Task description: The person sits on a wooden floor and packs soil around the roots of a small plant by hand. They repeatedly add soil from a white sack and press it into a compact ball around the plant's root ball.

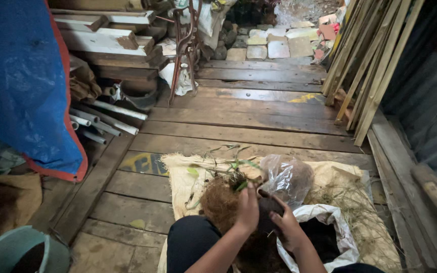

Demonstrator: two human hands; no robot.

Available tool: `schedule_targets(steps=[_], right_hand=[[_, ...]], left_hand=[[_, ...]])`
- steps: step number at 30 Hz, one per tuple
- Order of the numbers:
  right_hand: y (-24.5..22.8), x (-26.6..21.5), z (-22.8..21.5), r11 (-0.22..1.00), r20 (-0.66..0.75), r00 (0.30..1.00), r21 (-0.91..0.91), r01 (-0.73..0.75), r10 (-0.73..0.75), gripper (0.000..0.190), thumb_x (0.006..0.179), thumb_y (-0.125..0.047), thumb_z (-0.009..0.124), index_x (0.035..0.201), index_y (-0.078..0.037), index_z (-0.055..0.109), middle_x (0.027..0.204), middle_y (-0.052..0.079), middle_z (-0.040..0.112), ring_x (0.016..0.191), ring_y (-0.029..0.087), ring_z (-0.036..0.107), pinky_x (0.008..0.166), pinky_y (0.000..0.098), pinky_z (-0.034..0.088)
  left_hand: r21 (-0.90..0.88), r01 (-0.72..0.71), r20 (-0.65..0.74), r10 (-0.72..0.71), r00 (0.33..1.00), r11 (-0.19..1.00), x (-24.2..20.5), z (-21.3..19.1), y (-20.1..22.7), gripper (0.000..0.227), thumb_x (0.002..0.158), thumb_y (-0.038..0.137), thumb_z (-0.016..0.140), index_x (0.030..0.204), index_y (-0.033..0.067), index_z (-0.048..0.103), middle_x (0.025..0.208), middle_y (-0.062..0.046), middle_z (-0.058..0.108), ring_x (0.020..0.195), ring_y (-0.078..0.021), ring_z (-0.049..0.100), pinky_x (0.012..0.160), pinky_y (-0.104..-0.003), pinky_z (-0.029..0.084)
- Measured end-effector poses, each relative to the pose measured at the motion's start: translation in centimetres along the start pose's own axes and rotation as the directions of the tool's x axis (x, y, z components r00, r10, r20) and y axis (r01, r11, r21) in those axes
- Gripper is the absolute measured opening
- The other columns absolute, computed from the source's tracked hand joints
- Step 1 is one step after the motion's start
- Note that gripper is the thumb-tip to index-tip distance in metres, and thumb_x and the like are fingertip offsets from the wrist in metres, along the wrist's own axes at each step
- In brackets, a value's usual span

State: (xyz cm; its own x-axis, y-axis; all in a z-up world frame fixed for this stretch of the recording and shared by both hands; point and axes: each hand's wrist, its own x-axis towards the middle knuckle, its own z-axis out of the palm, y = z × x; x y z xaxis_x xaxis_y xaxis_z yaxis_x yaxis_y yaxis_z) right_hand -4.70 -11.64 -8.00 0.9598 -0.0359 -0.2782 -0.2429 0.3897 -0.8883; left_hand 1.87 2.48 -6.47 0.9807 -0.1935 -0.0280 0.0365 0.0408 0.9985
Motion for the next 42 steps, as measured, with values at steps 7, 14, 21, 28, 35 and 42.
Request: schedule_targets(steps=[7,14,21,28,35,42], right_hand=[[-1.8,-0.9,1.6,0.984,-0.115,0.985,0.105,0.143,-0.131,0.056,0.078,-0.018,0.076,0.128,0.001,0.062,0.105,0.015,0.072,0.085,0.027,0.072,0.074,0.0422,0.060],[-3.0,-0.9,1.2,0.955,-0.261,0.950,0.196,0.225,-0.170,0.047,0.087,-0.023,0.069,0.128,-0.002,0.061,0.110,0.011,0.071,0.093,0.021,0.072,0.083,0.0354,0.059],[-2.6,-1.4,2.8,0.947,-0.206,0.963,0.235,0.220,-0.173,0.042,0.089,-0.024,0.069,0.123,-0.001,0.064,0.104,0.010,0.070,0.087,0.021,0.070,0.077,0.0356,0.057],[-3.7,-2.3,3.7,0.946,-0.294,0.914,0.077,0.315,-0.280,0.041,0.088,-0.022,0.070,0.122,0.000,0.064,0.105,0.012,0.070,0.088,0.021,0.071,0.079,0.0344,0.059],[-4.0,-2.9,3.7,0.934,-0.324,0.915,0.180,0.309,-0.240,0.040,0.090,-0.021,0.069,0.124,0.000,0.063,0.109,0.012,0.069,0.093,0.022,0.070,0.082,0.0356,0.058],[-4.2,-3.6,3.9,0.922,-0.343,0.909,0.213,0.322,-0.238,0.051,0.088,-0.021,0.068,0.135,-0.006,0.058,0.115,0.010,0.069,0.099,0.021,0.070,0.085,0.0368,0.058]], left_hand=[[0.267,-0.184,-0.004,0.192,0.981,0.946,0.5,-0.3,1.7,0.076,0.114,0.055,0.023,0.101,-0.0015,0.072,0.085,-0.016,0.068,0.081,-0.0292,0.066,0.077,-0.044,0.049],[0.095,-0.079,0.054,0.074,0.996,0.992,-1.4,1.0,4.9,0.064,0.107,0.049,0.030,0.117,0.0054,0.074,0.099,-0.014,0.077,0.092,-0.0258,0.073,0.085,-0.037,0.055],[-0.017,-0.174,0.050,0.175,0.983,0.985,-1.2,1.9,3.1,0.068,0.109,0.051,0.027,0.117,-0.0008,0.071,0.109,-0.013,0.076,0.104,-0.0229,0.071,0.095,-0.033,0.052],[-0.160,-0.075,0.118,0.095,0.988,0.984,-2.1,1.7,3.2,0.071,0.106,0.058,0.032,0.120,-0.0008,0.068,0.108,-0.011,0.072,0.101,-0.0211,0.067,0.094,-0.034,0.052],[0.106,-0.107,0.043,0.103,0.994,0.989,-3.1,1.0,2.6,0.058,0.106,0.048,0.043,0.121,-0.0015,0.069,0.130,-0.019,0.060,0.122,-0.0323,0.059,0.106,-0.041,0.045],[0.230,-0.087,-0.057,0.103,0.993,0.969,-3.6,-0.6,0.6,0.055,0.106,0.047,0.041,0.135,0.0053,0.064,0.142,-0.020,0.050,0.134,-0.0348,0.048,0.113,-0.042,0.036]])
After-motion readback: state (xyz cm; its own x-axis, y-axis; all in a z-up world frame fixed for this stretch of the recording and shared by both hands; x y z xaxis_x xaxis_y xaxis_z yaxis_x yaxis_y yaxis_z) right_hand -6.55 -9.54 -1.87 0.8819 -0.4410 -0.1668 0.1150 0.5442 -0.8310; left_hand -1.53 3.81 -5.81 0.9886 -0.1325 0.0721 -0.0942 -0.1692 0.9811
